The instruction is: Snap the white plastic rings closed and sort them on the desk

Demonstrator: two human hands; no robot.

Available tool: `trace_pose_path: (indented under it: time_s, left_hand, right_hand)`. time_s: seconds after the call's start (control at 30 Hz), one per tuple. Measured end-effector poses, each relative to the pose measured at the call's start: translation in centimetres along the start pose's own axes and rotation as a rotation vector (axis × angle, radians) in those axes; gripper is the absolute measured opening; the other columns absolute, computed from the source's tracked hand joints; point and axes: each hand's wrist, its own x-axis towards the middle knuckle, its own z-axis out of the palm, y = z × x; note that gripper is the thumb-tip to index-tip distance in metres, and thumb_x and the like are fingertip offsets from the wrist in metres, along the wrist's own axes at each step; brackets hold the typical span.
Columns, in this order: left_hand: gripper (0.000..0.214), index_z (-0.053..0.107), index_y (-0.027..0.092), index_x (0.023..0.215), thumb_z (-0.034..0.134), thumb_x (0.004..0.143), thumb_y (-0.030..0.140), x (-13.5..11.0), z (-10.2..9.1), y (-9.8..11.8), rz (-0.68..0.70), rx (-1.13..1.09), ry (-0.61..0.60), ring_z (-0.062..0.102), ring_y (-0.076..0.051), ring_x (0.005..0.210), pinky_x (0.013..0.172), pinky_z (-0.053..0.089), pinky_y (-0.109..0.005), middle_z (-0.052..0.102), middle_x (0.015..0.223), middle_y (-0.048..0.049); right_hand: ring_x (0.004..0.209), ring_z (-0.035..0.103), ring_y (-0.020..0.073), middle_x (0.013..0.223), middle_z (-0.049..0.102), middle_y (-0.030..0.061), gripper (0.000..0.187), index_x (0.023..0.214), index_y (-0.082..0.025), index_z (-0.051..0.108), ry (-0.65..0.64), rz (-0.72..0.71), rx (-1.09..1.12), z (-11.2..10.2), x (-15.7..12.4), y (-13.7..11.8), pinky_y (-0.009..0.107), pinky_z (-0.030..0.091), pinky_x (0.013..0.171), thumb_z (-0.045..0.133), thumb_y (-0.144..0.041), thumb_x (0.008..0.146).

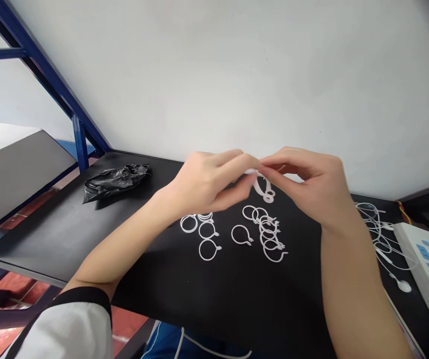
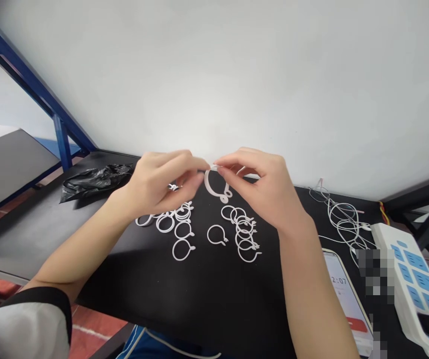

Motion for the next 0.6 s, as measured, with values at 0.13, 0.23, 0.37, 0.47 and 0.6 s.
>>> trace_pose_path:
  time_s: [0.13,0.23,0.37,0.47,0.6]
  left_hand:
    - [0.027,0.058,0.02,0.088,0.046,0.093,0.044,-0.1,-0.2,0.8,0.197,0.061,0.056,0.04,-0.006,0.046,0.046,0.033,-0.021,0.052,0.062,0.0043]
    - [0.026,0.056,0.02,0.082,0.054,0.092,0.044,-0.1,-0.3,1.0,0.297,0.091,0.119,0.039,-0.005,0.046,0.046,0.031,-0.021,0.048,0.06,0.0059]
    - [0.027,0.052,0.019,0.075,0.062,0.089,0.04,-0.2,-0.5,1.0,0.382,0.111,0.185,0.035,-0.004,0.046,0.044,0.028,-0.021,0.046,0.06,0.0065]
    - [0.032,0.05,0.019,0.07,0.062,0.089,0.041,-0.3,-0.6,0.9,0.39,0.122,0.204,0.033,-0.005,0.045,0.043,0.027,-0.022,0.044,0.058,0.0068]
    - [0.035,0.049,0.019,0.067,0.061,0.089,0.044,-0.2,-0.9,1.1,0.37,0.144,0.209,0.03,-0.005,0.043,0.041,0.027,-0.022,0.04,0.055,0.0072]
  right_hand:
    - [0.069,0.067,0.0139,0.078,0.072,-0.002,0.007,0.083,-0.026,0.072,0.085,-0.088,-0.037,-0.7,-0.4,-1.6,0.029,0.056,0.061,0.068,-0.022,0.084]
    - [0.066,0.066,0.0141,0.074,0.071,-0.003,0.008,0.079,-0.027,0.072,0.139,-0.131,-0.014,-0.8,-0.6,-2.5,0.029,0.056,0.058,0.071,-0.019,0.081]
    - [0.06,0.065,0.0127,0.07,0.07,-0.0051,0.013,0.079,-0.027,0.073,0.172,-0.126,0.034,-1.0,-0.8,-3.3,0.028,0.054,0.054,0.075,-0.015,0.077]
    - [0.058,0.065,0.0131,0.071,0.071,-0.0051,0.011,0.08,-0.029,0.074,0.164,-0.095,0.013,-1.5,-1.0,-3.5,0.029,0.055,0.053,0.076,-0.018,0.077]
    - [0.055,0.065,0.0138,0.068,0.07,-0.0047,0.01,0.081,-0.03,0.075,0.171,-0.056,-0.007,-2.4,-1.2,-3.6,0.03,0.055,0.051,0.076,-0.02,0.077]
